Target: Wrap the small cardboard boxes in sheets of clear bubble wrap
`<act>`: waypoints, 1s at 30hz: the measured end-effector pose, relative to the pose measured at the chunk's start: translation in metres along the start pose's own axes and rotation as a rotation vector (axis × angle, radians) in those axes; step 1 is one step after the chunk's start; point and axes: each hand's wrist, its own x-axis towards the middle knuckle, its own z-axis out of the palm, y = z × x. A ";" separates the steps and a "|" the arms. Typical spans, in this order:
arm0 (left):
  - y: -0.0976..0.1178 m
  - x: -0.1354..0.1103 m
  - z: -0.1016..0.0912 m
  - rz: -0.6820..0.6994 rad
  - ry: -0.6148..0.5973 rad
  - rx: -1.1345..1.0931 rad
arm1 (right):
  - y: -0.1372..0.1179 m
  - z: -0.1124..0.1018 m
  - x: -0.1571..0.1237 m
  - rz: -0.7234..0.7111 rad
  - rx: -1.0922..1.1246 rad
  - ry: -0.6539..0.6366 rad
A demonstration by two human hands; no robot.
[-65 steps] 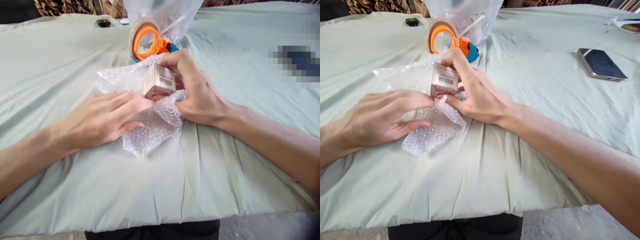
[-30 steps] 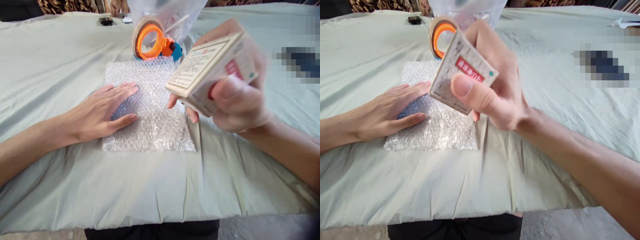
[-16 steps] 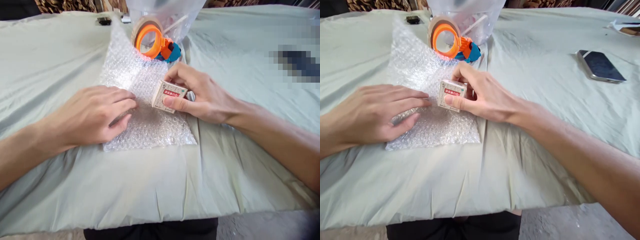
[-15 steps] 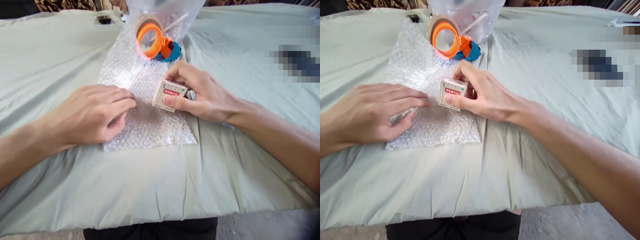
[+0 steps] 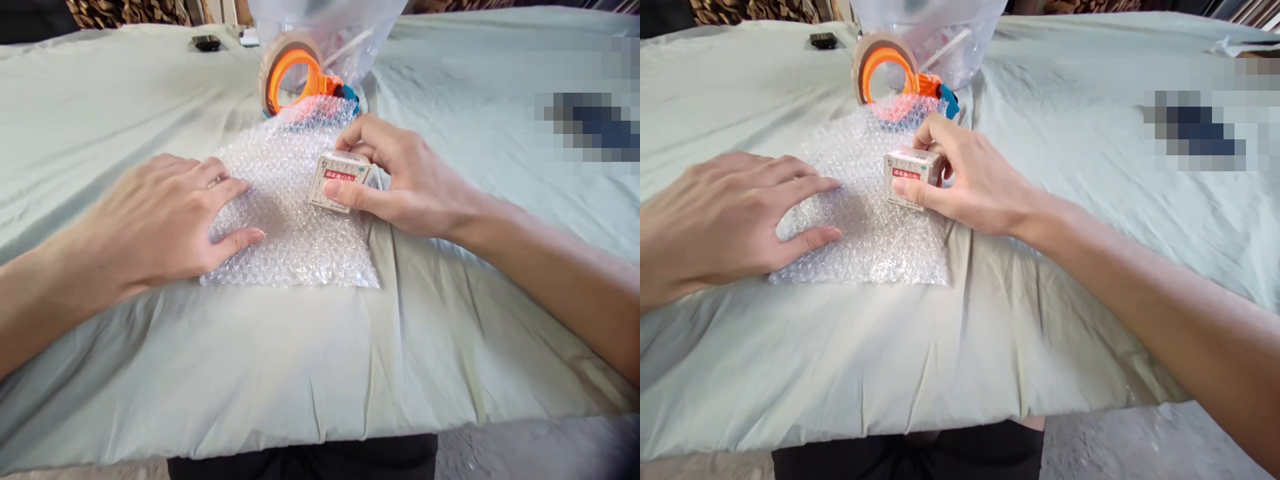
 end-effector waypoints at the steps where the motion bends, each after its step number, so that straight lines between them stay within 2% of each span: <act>1: -0.002 0.001 0.002 0.030 0.013 -0.026 | 0.001 0.000 0.000 -0.004 0.001 0.002; 5: -0.008 0.003 0.007 0.163 0.056 -0.053 | 0.005 0.003 0.000 -0.042 -0.013 0.022; 8: -0.011 0.003 0.008 0.169 0.026 -0.070 | 0.007 0.004 0.000 -0.087 -0.048 0.027; 11: -0.013 0.004 0.013 0.116 -0.046 -0.169 | 0.007 0.004 0.000 -0.096 -0.045 0.011; 15: -0.019 0.006 0.022 0.129 -0.162 -0.290 | 0.005 0.000 -0.002 -0.090 0.054 0.002; 18: -0.026 0.008 0.023 0.111 -0.220 -0.342 | 0.002 -0.001 -0.003 -0.119 0.010 0.020; 21: -0.034 0.009 0.022 0.109 -0.222 -0.401 | 0.005 0.001 0.000 -0.115 0.000 0.106; 25: -0.040 0.010 0.022 0.092 -0.156 -0.550 | 0.017 0.002 0.009 -0.022 0.084 0.266; 30: -0.040 0.013 0.018 0.001 -0.063 -0.795 | 0.026 -0.005 0.013 0.132 -0.194 0.396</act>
